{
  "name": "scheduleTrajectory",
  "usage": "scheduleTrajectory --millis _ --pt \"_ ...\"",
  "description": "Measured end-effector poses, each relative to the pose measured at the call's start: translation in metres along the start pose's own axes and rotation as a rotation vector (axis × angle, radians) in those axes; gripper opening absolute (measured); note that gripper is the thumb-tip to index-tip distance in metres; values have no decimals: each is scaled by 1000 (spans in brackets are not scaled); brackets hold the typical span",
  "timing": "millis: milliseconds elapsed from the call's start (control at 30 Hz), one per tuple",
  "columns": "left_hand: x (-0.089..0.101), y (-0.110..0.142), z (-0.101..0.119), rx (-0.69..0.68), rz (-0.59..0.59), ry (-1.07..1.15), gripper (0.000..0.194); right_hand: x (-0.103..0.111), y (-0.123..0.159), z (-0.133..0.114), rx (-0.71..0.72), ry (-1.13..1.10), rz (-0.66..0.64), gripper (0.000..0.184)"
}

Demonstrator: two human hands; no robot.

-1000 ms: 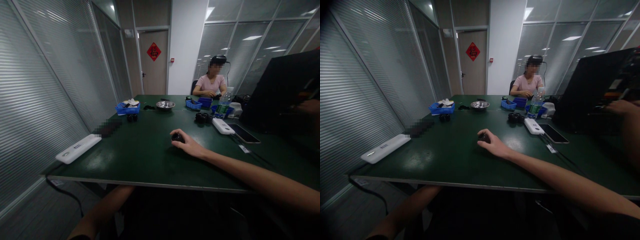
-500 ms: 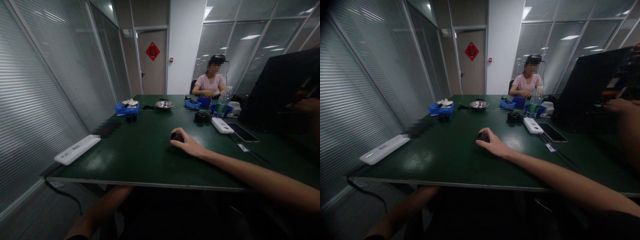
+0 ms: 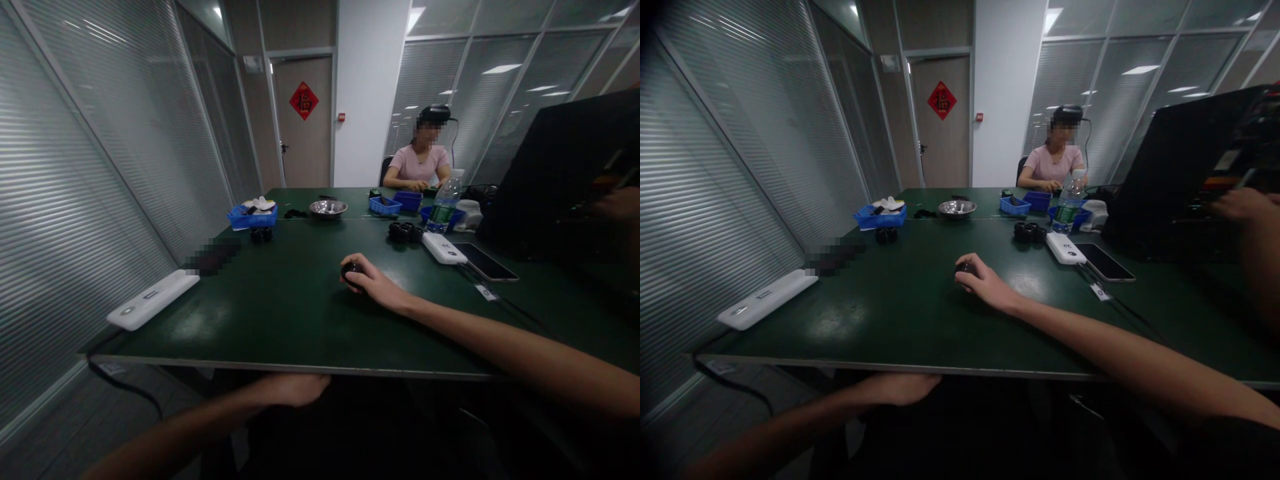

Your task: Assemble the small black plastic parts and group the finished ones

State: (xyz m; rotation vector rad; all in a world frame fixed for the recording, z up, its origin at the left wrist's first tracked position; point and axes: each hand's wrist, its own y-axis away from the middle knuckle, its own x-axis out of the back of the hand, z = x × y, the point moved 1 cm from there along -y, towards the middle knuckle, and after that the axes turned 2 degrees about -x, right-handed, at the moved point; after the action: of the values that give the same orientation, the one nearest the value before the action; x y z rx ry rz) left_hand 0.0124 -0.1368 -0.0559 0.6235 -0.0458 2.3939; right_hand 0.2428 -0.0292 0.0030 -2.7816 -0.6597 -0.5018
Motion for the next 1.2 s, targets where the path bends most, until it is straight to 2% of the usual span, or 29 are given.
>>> scheduleTrajectory --millis 67,100,133,200,267,300,333,400,433,500,600,733,833,933,1033,1100,1200 --pt "-4 8 19 -27 -107 -26 65 0 1 -2 14 66 47 45" --pt "-4 16 29 -60 -234 -79 67 0 2 -3 11 87 54 47" --pt "-4 24 40 -98 -313 -114 65 -1 3 -4 4 88 52 46" --pt "1 35 61 -177 -371 -145 51 -2 4 -6 -11 36 34 37" --pt "10 34 76 -233 -297 -73 37 -3 3 -6 -6 -51 17 26" --pt "16 28 81 -248 -226 -17 38 -4 2 -5 5 -96 17 23" --pt "24 18 83 -257 -105 6 37 -4 0 -4 13 -141 19 22" --pt "39 -7 80 -299 145 -16 29 -3 -4 -1 14 -220 33 25" --pt "46 -21 77 -321 229 -34 28 -2 -6 1 12 -254 43 28" --pt "56 -47 66 -322 300 -79 41 -2 -9 4 10 -299 56 33" --pt "60 -77 53 -344 343 -177 60 -2 -9 5 14 -300 61 39" --pt "59 -102 49 -383 340 -131 57 -2 -6 4 49 -238 122 41" --pt "61 -114 52 -419 343 -208 50 0 -6 7 28 -266 126 43" --pt "65 -116 54 -417 359 -297 38 -1 -9 13 -41 -255 117 51" --pt "69 -111 53 -435 388 -257 33 -2 -9 15 -54 -320 80 52" --pt "71 -107 51 -446 385 -227 33 -3 -8 13 1 -354 57 46" --pt "76 -102 45 -452 352 -179 33 -2 -5 6 120 -259 84 35"
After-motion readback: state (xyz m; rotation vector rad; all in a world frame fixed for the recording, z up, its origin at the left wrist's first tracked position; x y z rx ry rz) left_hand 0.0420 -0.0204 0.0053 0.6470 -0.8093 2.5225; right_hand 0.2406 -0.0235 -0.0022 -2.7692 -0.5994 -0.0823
